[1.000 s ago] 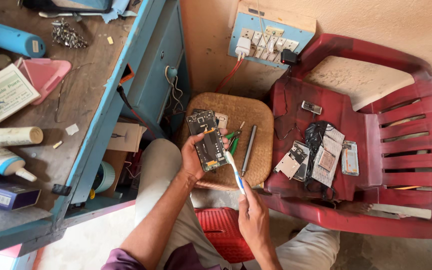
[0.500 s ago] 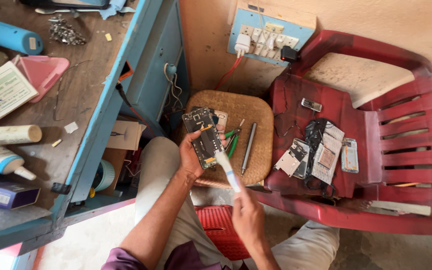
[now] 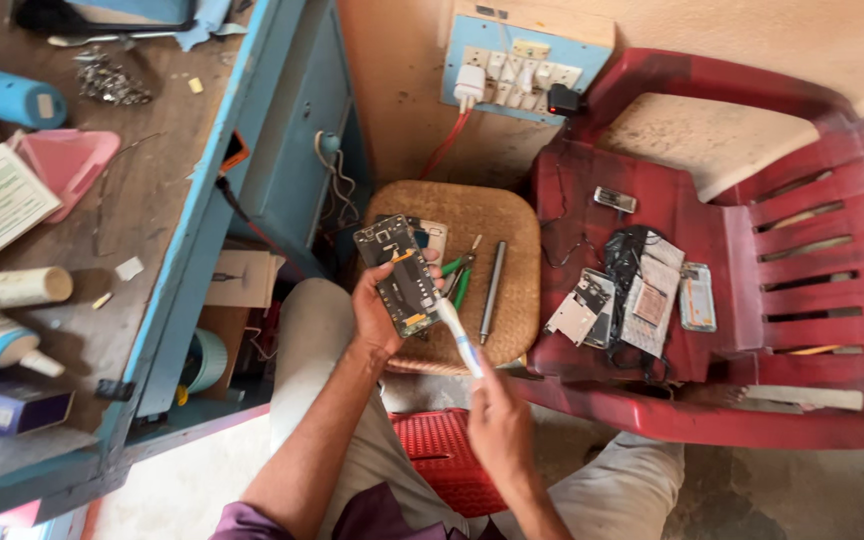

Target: The person uses a green screwdriver to remove screws from a mobile phone motherboard held in their left hand. They then use a toothbrush to clean the board's surface and connectors.

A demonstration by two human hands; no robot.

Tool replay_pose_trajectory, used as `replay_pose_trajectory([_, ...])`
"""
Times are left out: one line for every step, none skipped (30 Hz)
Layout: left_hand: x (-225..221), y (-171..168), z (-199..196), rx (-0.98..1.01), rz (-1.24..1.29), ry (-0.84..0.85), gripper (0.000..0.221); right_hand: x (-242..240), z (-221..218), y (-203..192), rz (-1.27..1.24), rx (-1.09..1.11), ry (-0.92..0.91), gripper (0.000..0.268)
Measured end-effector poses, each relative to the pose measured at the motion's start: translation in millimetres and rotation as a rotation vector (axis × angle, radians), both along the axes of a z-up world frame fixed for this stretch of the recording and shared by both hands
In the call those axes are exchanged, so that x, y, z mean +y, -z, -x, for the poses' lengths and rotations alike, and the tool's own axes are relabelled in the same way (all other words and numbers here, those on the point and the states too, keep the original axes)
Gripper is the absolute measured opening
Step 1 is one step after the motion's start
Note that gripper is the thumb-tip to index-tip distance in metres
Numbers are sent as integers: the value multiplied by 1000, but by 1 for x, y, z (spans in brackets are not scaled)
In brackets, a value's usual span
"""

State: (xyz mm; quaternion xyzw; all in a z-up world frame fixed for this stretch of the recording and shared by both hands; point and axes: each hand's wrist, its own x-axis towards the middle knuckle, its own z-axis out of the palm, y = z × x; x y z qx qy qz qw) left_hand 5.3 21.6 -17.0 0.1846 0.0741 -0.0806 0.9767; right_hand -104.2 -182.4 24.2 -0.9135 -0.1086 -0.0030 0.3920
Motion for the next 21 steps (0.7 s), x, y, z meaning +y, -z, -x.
replay_pose_trajectory([2, 0, 2, 3, -6, -6, 62, -1, -2, 0, -14, -52, 43, 43])
replay_pose_trajectory([2, 0, 1, 16, -19, 11, 63, -3, -3, -2, -33, -82, -31, 43])
replay_pose_trajectory([3, -1, 1, 29, -31, 28, 63, -5, -5, -3, -51, -112, -105, 43])
replay_pose_trajectory([0, -1, -1, 41, -40, 47, 64, -9, -6, -5, -66, -143, -176, 43])
replay_pose_trajectory([-2, -1, -3, 22, -33, 97, 64, -16, -10, -6, -65, -107, -155, 42])
replay_pose_trajectory([-3, 0, -3, 8, -25, 138, 64, -25, -18, -9, -64, -64, -141, 42])
replay_pose_trajectory([-3, 0, -3, -5, -16, 180, 63, -35, -24, -12, -63, -21, -126, 41])
replay_pose_trajectory([-2, 0, -2, 11, -20, 204, 64, -44, -32, -15, 13, -17, -139, 41])
replay_pose_trajectory([-1, -1, -2, 28, -24, 229, 64, -54, -40, -18, 88, -14, -151, 40])
replay_pose_trajectory([-1, -3, -3, 42, -27, 260, 65, -61, -47, -19, 164, -12, -157, 39])
replay_pose_trajectory([-1, -4, -4, 36, -44, 274, 65, -64, -51, -18, 198, -15, -187, 40])
replay_pose_trajectory([-2, -4, -3, 32, -57, 289, 65, -68, -55, -17, 235, -14, -217, 41])
replay_pose_trajectory([-4, -4, -3, 28, -70, 303, 65, -70, -58, -15, 273, -14, -248, 41])
replay_pose_trajectory([-5, -4, -2, 18, -35, 329, 65, -68, -59, -11, 267, -51, -303, 42])
replay_pose_trajectory([-7, -3, 0, 8, 1, 354, 65, -64, -61, -8, 261, -88, -359, 43])
replay_pose_trajectory([-7, -4, -1, -8, 32, 379, 64, -60, -65, -6, 252, -132, -412, 43])
replay_pose_trajectory([-7, -5, -2, -4, 59, 394, 65, -60, -69, -7, 277, -118, -399, 42])
replay_pose_trajectory([-7, -6, -1, 2, 85, 410, 66, -60, -72, -9, 301, -103, -385, 41])
replay_pose_trajectory([-7, -6, -1, 7, 112, 426, 67, -59, -75, -10, 325, -88, -371, 41])
replay_pose_trajectory([-7, -6, -1, 4, 95, 415, 67, -61, -77, -14, 326, -99, -341, 42])
replay_pose_trajectory([-6, -7, -2, 0, 79, 405, 67, -61, -78, -17, 327, -110, -311, 44])
